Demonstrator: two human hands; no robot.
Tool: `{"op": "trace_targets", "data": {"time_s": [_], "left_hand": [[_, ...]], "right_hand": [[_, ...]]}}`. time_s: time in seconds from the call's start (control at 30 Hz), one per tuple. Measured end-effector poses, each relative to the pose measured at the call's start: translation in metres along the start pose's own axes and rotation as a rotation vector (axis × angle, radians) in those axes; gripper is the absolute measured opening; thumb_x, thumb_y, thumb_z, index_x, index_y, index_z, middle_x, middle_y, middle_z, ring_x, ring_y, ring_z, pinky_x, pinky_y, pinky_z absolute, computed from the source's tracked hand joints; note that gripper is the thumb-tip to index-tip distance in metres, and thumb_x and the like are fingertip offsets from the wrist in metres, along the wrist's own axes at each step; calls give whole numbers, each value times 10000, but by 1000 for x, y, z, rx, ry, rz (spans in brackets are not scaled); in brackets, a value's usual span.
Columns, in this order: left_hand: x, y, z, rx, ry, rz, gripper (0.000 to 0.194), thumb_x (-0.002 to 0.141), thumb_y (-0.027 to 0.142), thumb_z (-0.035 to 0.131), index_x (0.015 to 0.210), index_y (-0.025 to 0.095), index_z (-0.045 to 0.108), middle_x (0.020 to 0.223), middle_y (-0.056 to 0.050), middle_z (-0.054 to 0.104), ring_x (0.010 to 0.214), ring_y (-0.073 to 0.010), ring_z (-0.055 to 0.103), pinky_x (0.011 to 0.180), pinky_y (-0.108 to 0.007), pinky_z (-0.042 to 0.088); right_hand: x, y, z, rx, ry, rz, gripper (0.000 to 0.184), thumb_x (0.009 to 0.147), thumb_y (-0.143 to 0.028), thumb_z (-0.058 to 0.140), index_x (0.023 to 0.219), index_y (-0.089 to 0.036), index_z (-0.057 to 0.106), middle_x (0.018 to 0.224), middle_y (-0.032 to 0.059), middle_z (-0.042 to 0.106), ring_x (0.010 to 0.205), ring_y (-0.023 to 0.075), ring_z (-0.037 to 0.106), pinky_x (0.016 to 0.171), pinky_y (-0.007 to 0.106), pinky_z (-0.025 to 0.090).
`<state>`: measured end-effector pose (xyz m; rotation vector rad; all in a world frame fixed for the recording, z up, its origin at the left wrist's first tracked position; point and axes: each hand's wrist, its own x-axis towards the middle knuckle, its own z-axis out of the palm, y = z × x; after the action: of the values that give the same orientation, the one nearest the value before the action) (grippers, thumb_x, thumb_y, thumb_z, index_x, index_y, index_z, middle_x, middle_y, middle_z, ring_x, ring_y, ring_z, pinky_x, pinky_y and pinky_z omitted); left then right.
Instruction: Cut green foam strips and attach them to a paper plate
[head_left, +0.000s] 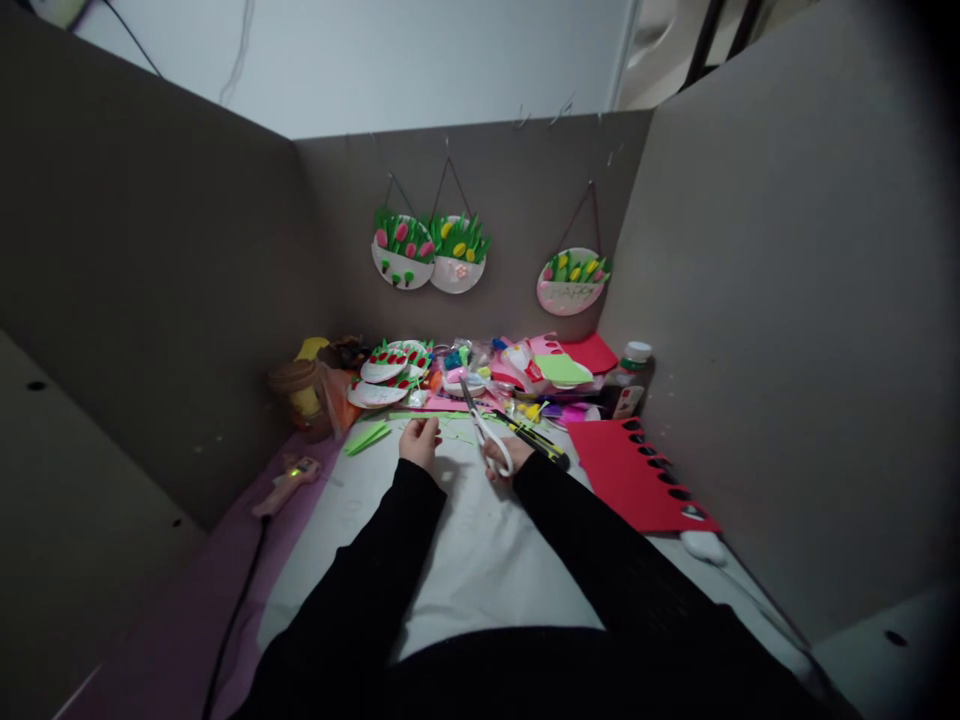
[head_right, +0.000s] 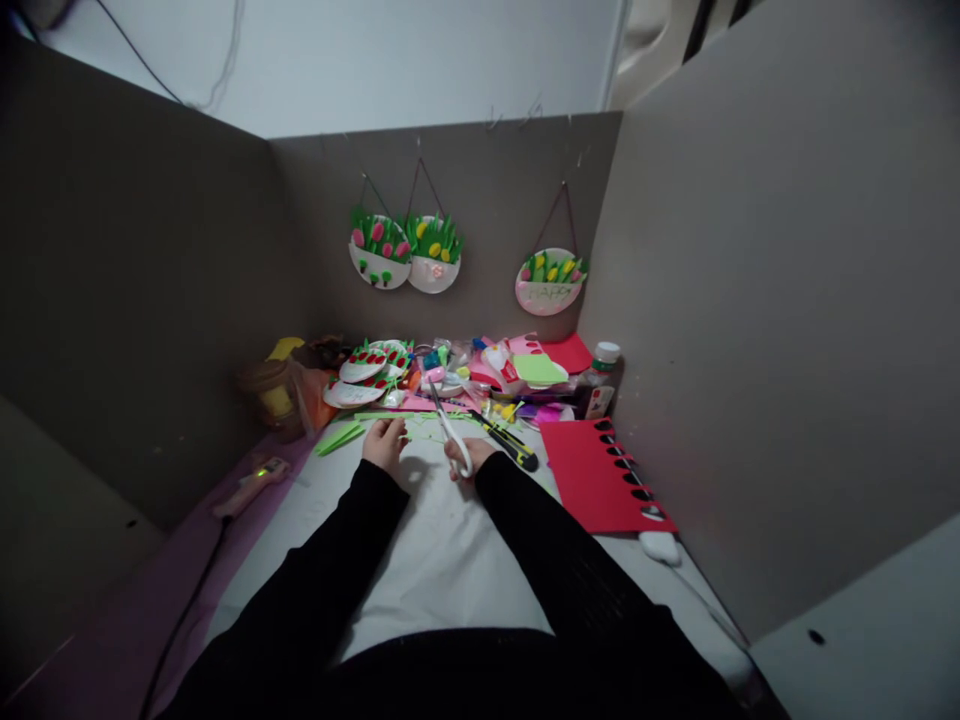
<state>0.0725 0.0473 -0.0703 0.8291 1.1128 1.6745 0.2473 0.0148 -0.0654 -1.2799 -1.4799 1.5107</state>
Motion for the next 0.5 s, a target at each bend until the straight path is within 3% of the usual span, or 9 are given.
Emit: {"op": "trace_targets", "data": {"time_s": [0.2, 0.4, 0.5], "left_hand": [[-4, 22, 3, -146, -25, 18, 315, 523, 335, 733, 694, 136, 559, 701, -21, 595, 713, -131, 583, 622, -243, 451], [-5, 27, -2, -142, -31, -11, 280, 569, 312, 703, 707, 139, 531, 741, -58, 639, 812, -192, 634, 637, -259, 466], [-4, 27, -3, -127, 2, -16, 276, 585, 308, 689, 707, 140, 508, 715, -52, 634, 796, -201, 648, 598, -239, 458]], "right_hand": [[-20, -14, 11, 6, -109, -100, 372, 671, -511, 599, 760, -173, 470, 547, -30, 522, 392, 74, 451, 354, 182, 309], [-29, -23, 8, -275, -104, 22, 178, 684, -304, 593, 741, -185, 474, 506, -60, 475, 387, 72, 445, 373, 181, 339], [-31, -27, 6, -324, -134, 13, 126, 694, -271, 563, 735, -187, 479, 508, -56, 486, 433, 88, 482, 412, 190, 374]]}}
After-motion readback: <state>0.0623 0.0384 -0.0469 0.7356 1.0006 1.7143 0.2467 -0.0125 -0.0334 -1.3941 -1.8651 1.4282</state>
